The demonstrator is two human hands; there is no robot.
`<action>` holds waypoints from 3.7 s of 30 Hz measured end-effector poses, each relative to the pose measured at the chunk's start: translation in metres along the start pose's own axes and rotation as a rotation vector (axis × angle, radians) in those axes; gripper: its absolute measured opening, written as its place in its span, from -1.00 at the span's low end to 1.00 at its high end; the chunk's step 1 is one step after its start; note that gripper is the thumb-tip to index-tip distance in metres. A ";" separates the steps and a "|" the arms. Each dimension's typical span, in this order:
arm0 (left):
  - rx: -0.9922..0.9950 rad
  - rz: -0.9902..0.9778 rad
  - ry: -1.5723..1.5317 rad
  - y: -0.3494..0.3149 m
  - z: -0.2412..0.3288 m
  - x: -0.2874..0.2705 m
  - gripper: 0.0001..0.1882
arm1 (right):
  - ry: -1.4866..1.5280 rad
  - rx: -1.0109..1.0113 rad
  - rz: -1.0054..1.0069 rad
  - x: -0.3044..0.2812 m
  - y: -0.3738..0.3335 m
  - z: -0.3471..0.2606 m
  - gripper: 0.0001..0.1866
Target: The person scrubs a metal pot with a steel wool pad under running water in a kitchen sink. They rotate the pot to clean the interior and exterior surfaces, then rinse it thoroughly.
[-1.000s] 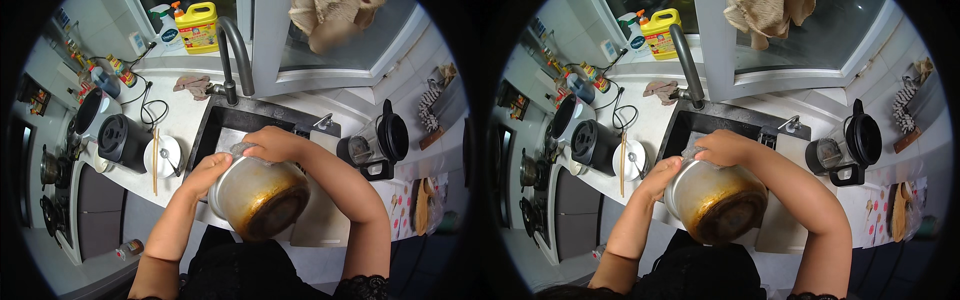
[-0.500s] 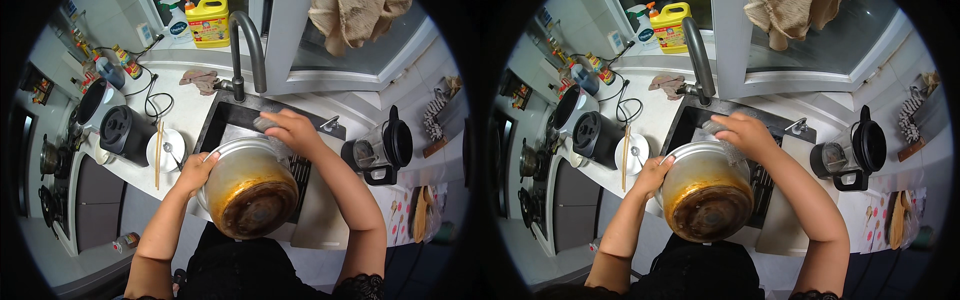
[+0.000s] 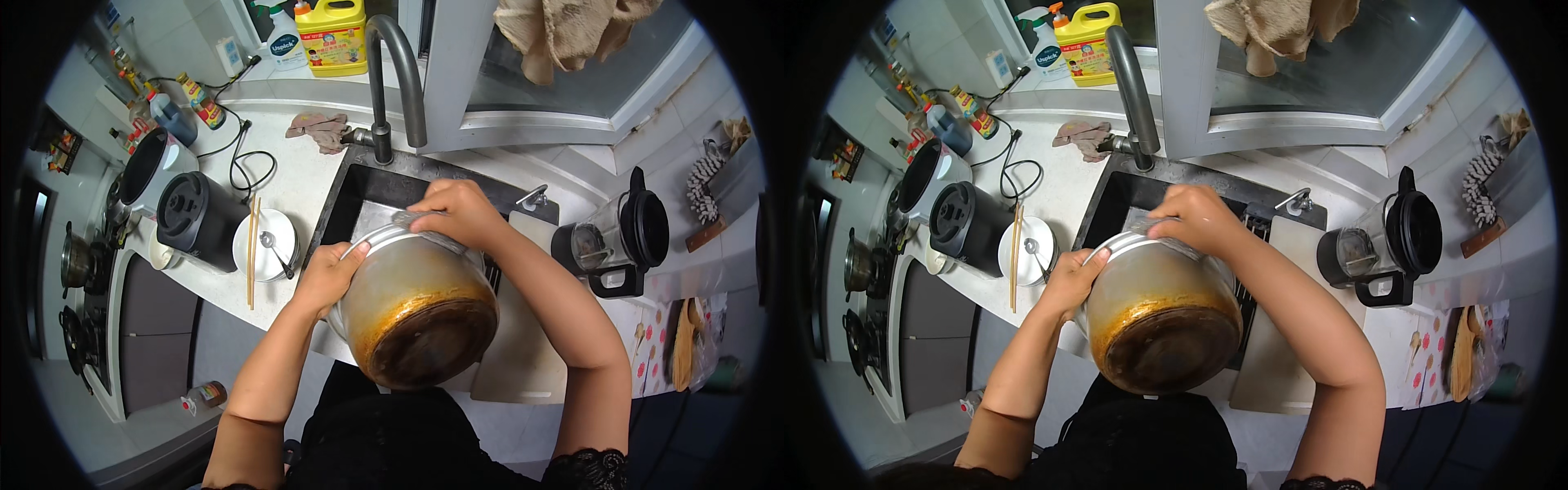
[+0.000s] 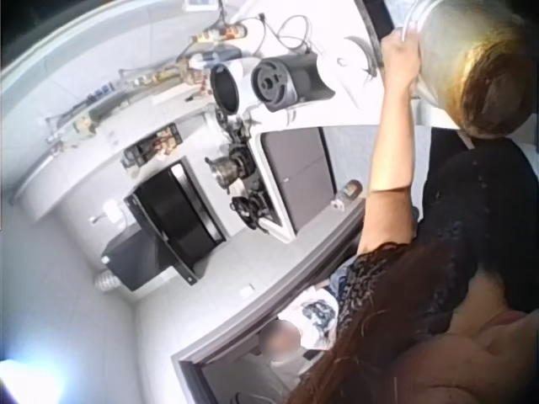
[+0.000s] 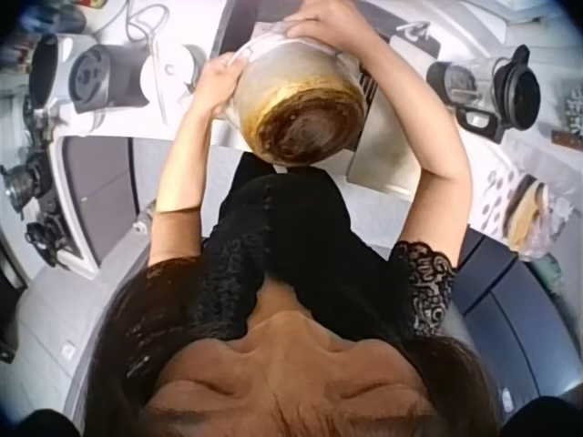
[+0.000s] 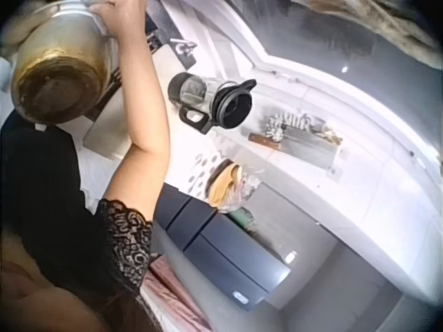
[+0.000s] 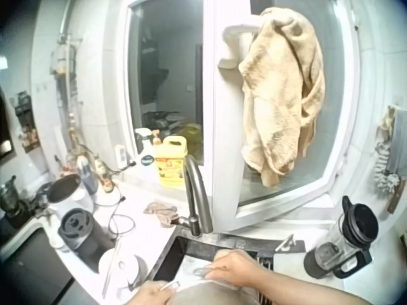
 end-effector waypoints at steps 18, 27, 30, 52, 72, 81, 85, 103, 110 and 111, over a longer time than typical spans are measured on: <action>0.022 0.000 0.045 0.006 0.001 0.011 -0.65 | 0.092 -0.092 -0.080 0.015 0.018 -0.013 -0.74; 0.005 -0.002 -0.022 0.010 -0.002 0.018 -0.66 | 0.019 -0.133 -0.029 0.020 0.018 -0.020 -0.79; -0.009 -0.019 -0.030 0.008 0.004 0.019 -0.65 | -0.046 -0.067 -0.068 0.022 0.023 -0.027 -0.81; -0.136 -0.036 -0.017 -0.001 0.022 0.002 -0.66 | -0.364 0.006 -0.241 0.011 0.021 0.005 -0.74; -0.187 0.113 -0.054 -0.015 0.026 -0.005 -0.08 | -0.450 0.037 -0.258 0.012 0.024 -0.023 -0.81; -0.199 0.002 -0.042 -0.019 0.026 0.020 0.09 | -0.341 -0.061 -0.359 0.053 0.028 -0.061 -0.91; -0.185 -0.077 -0.122 -0.019 0.021 0.026 0.18 | -0.296 0.005 -0.407 0.062 0.022 -0.065 -0.84; -0.144 0.022 -0.019 -0.016 0.020 0.019 0.02 | -0.315 -0.052 -0.333 0.045 0.030 -0.059 -0.87; -0.151 0.093 -0.061 -0.011 0.006 -0.021 -0.02 | -0.267 0.217 -0.130 -0.007 0.009 0.010 -0.72; -0.149 0.119 -0.002 -0.010 0.004 -0.024 -0.01 | -0.252 0.238 -0.109 -0.007 0.007 0.009 -0.72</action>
Point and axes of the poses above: each hand's wrist, its own y-axis towards the middle knuckle, its own x-axis out of the palm, z = x × y, the point moved 4 cm from there along y, towards the middle knuckle, and after that the axes turned 8 degrees about z, right-handed, at the moved point
